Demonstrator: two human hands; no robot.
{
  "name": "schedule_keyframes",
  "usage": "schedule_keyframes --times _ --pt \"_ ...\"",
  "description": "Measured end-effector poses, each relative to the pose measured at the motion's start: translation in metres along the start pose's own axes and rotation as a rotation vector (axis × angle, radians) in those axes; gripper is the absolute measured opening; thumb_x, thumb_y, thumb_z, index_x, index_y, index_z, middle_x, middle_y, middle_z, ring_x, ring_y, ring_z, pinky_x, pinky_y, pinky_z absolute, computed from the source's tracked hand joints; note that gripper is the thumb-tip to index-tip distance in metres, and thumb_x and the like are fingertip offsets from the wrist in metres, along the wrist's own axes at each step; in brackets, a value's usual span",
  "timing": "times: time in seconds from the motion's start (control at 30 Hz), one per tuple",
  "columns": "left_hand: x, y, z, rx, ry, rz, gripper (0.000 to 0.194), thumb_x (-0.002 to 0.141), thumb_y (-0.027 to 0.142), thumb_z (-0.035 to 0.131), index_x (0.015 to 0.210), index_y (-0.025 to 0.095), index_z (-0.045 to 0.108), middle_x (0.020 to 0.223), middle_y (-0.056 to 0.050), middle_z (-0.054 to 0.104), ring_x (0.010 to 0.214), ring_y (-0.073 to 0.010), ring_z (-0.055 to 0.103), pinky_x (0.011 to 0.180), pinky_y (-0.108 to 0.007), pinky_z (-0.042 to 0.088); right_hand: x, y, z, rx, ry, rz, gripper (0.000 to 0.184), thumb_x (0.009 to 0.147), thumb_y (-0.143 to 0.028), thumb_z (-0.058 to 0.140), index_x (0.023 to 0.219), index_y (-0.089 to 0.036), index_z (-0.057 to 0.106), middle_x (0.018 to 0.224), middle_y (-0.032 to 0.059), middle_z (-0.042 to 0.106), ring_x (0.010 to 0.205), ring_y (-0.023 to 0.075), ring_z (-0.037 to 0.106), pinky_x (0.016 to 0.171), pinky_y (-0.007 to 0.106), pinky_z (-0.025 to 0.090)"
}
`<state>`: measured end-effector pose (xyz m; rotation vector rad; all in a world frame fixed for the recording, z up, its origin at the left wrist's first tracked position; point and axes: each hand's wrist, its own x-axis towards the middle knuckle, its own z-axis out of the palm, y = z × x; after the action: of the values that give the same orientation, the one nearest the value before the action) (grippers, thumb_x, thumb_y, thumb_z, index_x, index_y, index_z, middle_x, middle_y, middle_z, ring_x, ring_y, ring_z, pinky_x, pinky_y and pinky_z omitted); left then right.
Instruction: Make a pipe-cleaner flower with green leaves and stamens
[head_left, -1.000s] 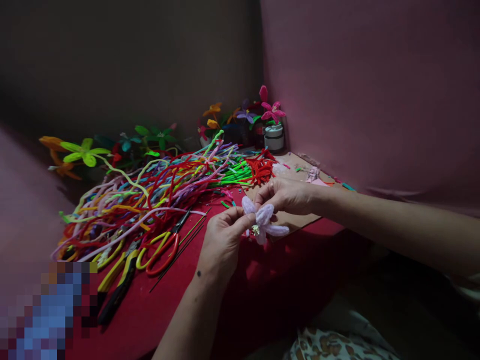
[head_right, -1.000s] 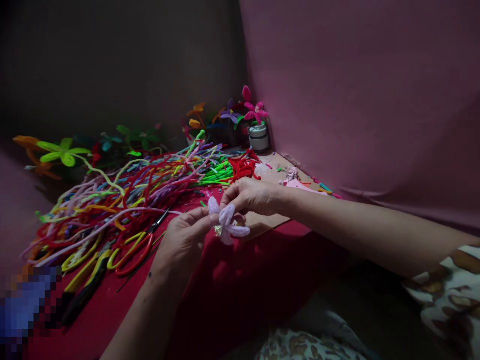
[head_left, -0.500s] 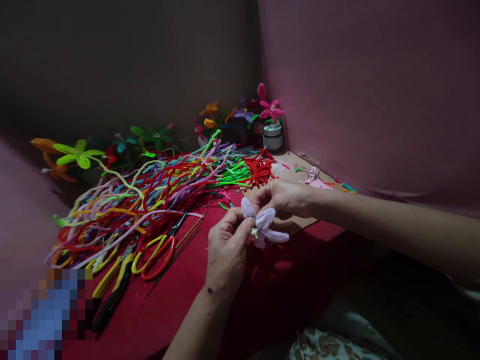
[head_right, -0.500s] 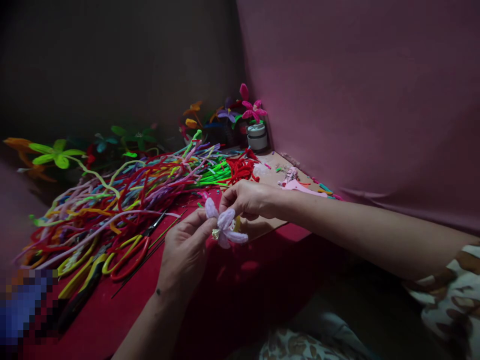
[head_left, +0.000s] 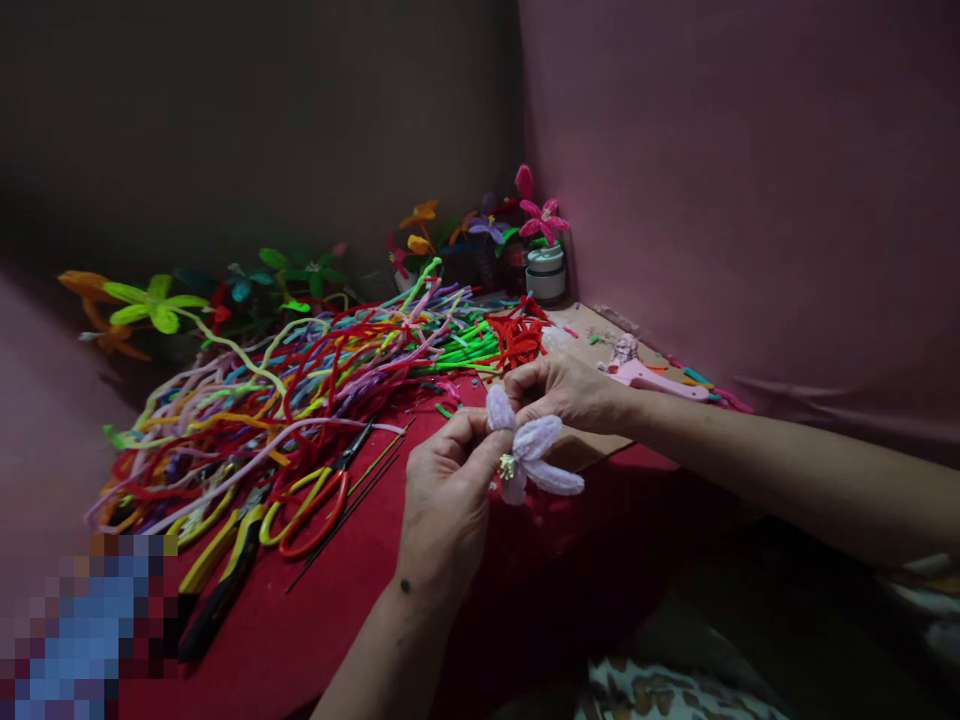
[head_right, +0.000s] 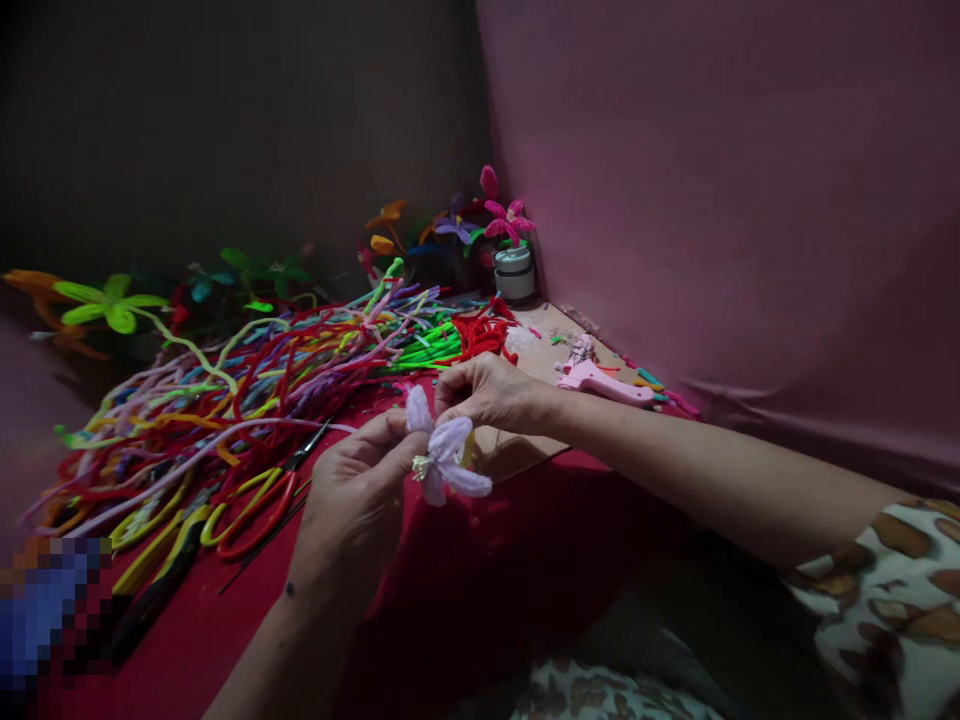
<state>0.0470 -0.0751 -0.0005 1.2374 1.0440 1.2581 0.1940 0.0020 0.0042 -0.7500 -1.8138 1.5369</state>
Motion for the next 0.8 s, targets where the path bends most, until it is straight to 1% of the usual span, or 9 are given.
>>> schedule_keyframes --times 0.07,0.17,0.33,0.4,0.47,0.57,0.63,0.7,0.8 --pt "0.002 0.000 0.000 -0.025 0.009 -0.015 0.016 0.073 0.026 0.059 0.085 0.018 0.067 0.077 -0.001 0.065 0.067 -0.0113 0.055 0.064 -0.021 0.040 -0.001 0.000 0.000 -0.003 0.002 -0.016 0.015 0.059 -0.020 0.067 0.061 -0.012 0.054 0.058 -0.0030 0.051 0.055 0.0072 0.046 0.051 0.020 0.036" --pt "0.005 0.000 -0.002 -0.072 0.014 -0.034 0.016 0.070 0.026 0.062 0.083 0.017 0.067 0.075 -0.002 0.066 0.065 -0.0113 0.055 0.065 -0.022 0.040 -0.005 -0.002 0.000 -0.049 0.006 -0.057 0.014 0.063 -0.022 0.066 0.064 -0.012 0.056 0.066 -0.0004 0.055 0.063 0.0092 0.050 0.059 0.022 0.041" --pt "0.009 0.001 -0.005 -0.116 0.021 -0.030 0.021 0.067 0.024 0.065 0.086 0.016 0.067 0.081 -0.003 0.066 0.071 -0.0125 0.057 0.072 -0.024 0.041 -0.017 -0.004 0.002 -0.109 0.084 -0.175 0.013 0.069 -0.023 0.063 0.076 -0.013 0.059 0.077 0.0019 0.058 0.072 0.0116 0.053 0.067 0.025 0.043" --pt "0.011 0.001 -0.005 -0.149 0.025 -0.026 0.022 0.067 0.023 0.065 0.088 0.016 0.066 0.083 -0.003 0.066 0.073 -0.0133 0.058 0.074 -0.025 0.042 -0.022 -0.004 0.004 -0.200 0.078 -0.225 0.012 0.071 -0.023 0.061 0.080 -0.014 0.061 0.080 0.0026 0.059 0.074 0.0121 0.054 0.068 0.024 0.043" --pt "0.013 -0.001 -0.005 -0.173 0.028 -0.029 0.021 0.068 0.023 0.065 0.087 0.015 0.066 0.082 -0.003 0.066 0.073 -0.0132 0.058 0.073 -0.025 0.042 -0.027 -0.003 0.005 -0.343 0.065 -0.290 0.012 0.072 -0.022 0.059 0.082 -0.016 0.063 0.082 0.0030 0.059 0.076 0.0126 0.054 0.069 0.024 0.043" --pt "0.016 0.000 -0.003 -0.190 0.037 -0.047 0.016 0.069 0.024 0.065 0.081 0.014 0.066 0.074 -0.003 0.065 0.068 -0.0118 0.057 0.070 -0.024 0.042 -0.029 0.003 0.007 -0.511 0.124 -0.371 0.011 0.073 -0.022 0.059 0.081 -0.017 0.064 0.080 0.0037 0.061 0.076 0.0137 0.054 0.072 0.026 0.043" --pt "0.018 0.003 -0.002 -0.217 0.050 -0.050 0.017 0.069 0.027 0.065 0.080 0.013 0.065 0.073 -0.003 0.065 0.066 -0.0121 0.058 0.069 -0.025 0.042 -0.028 0.007 0.007 -0.517 0.169 -0.412 0.011 0.075 -0.025 0.057 0.078 -0.018 0.064 0.079 0.0043 0.061 0.076 0.0144 0.055 0.074 0.027 0.044" --pt "0.020 0.009 -0.002 -0.224 0.084 -0.045 0.021 0.069 0.029 0.064 0.083 0.014 0.065 0.077 -0.004 0.066 0.068 -0.0132 0.059 0.069 -0.026 0.043 -0.027 0.010 0.006 -0.464 0.194 -0.448 0.014 0.078 -0.026 0.053 0.075 -0.018 0.064 0.080 0.0048 0.062 0.077 0.0146 0.056 0.075 0.029 0.045" --pt "0.022 0.016 -0.007 -0.176 0.187 -0.024 0.022 0.067 0.031 0.065 0.082 0.015 0.064 0.077 -0.005 0.066 0.068 -0.0135 0.060 0.068 -0.026 0.044 -0.027 0.015 0.004 -0.372 0.238 -0.455 0.014 0.079 -0.024 0.051 0.072 -0.019 0.063 0.082 0.0044 0.062 0.077 0.0143 0.057 0.075 0.030 0.046"
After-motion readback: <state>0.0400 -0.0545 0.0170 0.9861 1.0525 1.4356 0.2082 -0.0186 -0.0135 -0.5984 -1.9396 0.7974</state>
